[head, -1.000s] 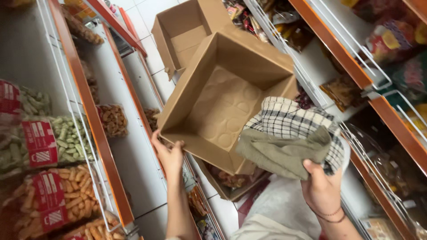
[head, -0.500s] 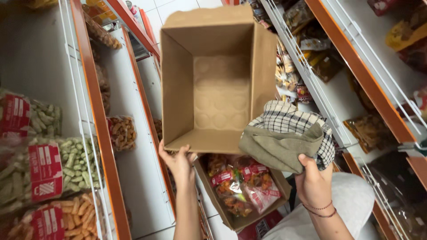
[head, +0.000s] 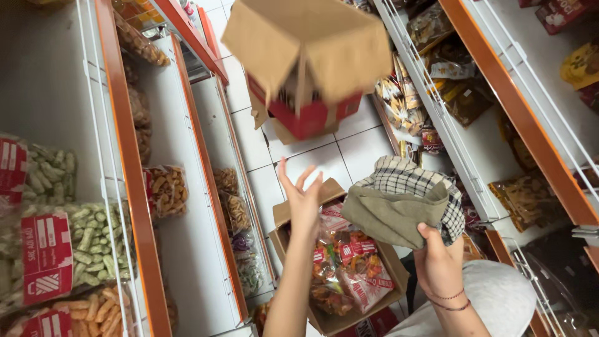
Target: The person sits on the floor of a store aisle and restocks shelves. They take packaged snacks from a cardboard box, wipe them with a cloth, scan the barcode with a handheld scanner, and place them on the shelf.
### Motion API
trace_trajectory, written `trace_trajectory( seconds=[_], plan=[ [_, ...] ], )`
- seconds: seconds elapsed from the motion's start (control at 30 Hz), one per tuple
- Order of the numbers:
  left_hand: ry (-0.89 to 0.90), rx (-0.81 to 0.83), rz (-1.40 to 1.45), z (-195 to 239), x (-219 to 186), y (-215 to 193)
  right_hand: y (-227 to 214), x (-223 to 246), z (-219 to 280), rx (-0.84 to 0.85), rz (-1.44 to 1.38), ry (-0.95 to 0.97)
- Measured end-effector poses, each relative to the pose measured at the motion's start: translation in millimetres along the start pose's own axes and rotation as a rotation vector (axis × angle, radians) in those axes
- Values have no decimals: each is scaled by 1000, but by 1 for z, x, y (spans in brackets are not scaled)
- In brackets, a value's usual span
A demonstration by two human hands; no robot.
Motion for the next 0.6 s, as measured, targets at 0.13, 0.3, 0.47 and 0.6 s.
trace_trajectory(
  seconds=[0.13,0.3,0.47,0.6],
  plan=[
    [18,185,-113,59,15,3,-4,-1,6,29,-49,13],
    [59,387,-127,117,20,8,-14,4,20,15,-67,15],
    [-110,561,-12,151,-1,28,-36,17,46,-75,-100,-21],
    [0,696,-134,171,-12,55,-60,31,75,-134,-159,-84]
  ],
)
Point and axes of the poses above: each hand's wrist, its own z-axis away from the middle knuckle, its own y-axis out of the palm, x = y × z, the point moved 3 cm from there along -z, towards the middle knuckle
